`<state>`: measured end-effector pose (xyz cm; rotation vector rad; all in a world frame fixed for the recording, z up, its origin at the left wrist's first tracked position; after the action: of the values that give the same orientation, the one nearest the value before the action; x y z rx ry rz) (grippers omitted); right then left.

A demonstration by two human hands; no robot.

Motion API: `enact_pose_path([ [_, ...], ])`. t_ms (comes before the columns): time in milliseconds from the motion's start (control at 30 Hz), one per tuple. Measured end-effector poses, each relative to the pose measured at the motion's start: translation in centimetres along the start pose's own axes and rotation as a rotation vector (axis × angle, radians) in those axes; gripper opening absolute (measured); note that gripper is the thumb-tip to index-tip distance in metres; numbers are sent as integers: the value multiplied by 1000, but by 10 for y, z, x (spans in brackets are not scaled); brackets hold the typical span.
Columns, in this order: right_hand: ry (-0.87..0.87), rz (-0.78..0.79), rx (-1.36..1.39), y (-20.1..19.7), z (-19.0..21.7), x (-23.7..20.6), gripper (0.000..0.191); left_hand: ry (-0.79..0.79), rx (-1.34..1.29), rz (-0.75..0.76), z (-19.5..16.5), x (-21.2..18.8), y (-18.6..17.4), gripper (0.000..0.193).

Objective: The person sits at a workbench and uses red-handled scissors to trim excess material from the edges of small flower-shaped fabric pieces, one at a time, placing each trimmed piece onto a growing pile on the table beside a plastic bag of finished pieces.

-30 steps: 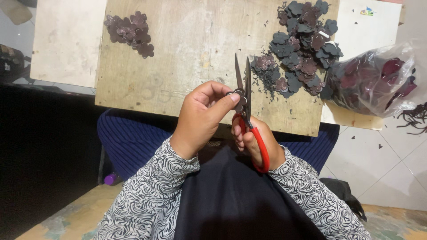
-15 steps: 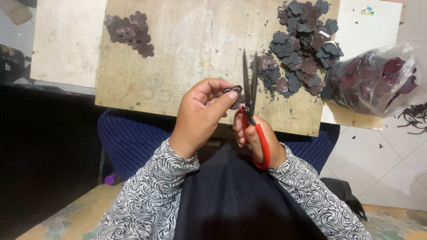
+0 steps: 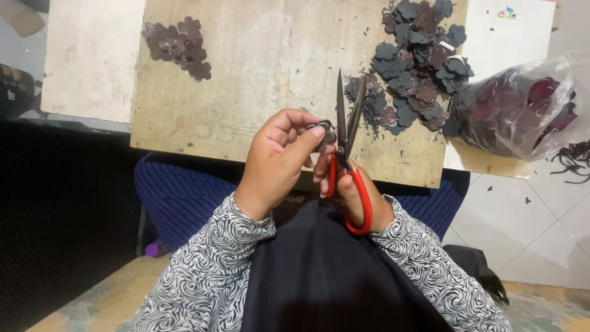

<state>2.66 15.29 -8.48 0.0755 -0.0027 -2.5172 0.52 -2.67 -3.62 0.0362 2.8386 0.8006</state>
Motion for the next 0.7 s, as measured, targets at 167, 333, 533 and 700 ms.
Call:
enact_pose_path([
  [167, -12, -66, 85, -3, -4, -5, 71, 10, -8, 27, 1, -1, 0, 15],
  [333, -3, -88, 260, -8, -13, -3, 38, 36, 24, 46, 1, -2, 1, 15],
  [533, 4, -183, 199, -6, -11, -3, 26, 17, 11, 62, 3, -3, 1, 14],
  [700, -114, -335, 61, -11, 2, -1, 23, -23, 154, 114, 5, -5, 2, 11],
])
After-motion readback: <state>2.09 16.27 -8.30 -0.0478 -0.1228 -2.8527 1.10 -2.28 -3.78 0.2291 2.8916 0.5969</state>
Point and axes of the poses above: each hand's wrist, its own x-axis towards the middle knuckle, its own y-axis out of the palm, z = x × y, the point moved 2 cm from there along x, towards the middle knuckle, and after that the axes turned 8 degrees about -x, right-handed, at the moved point
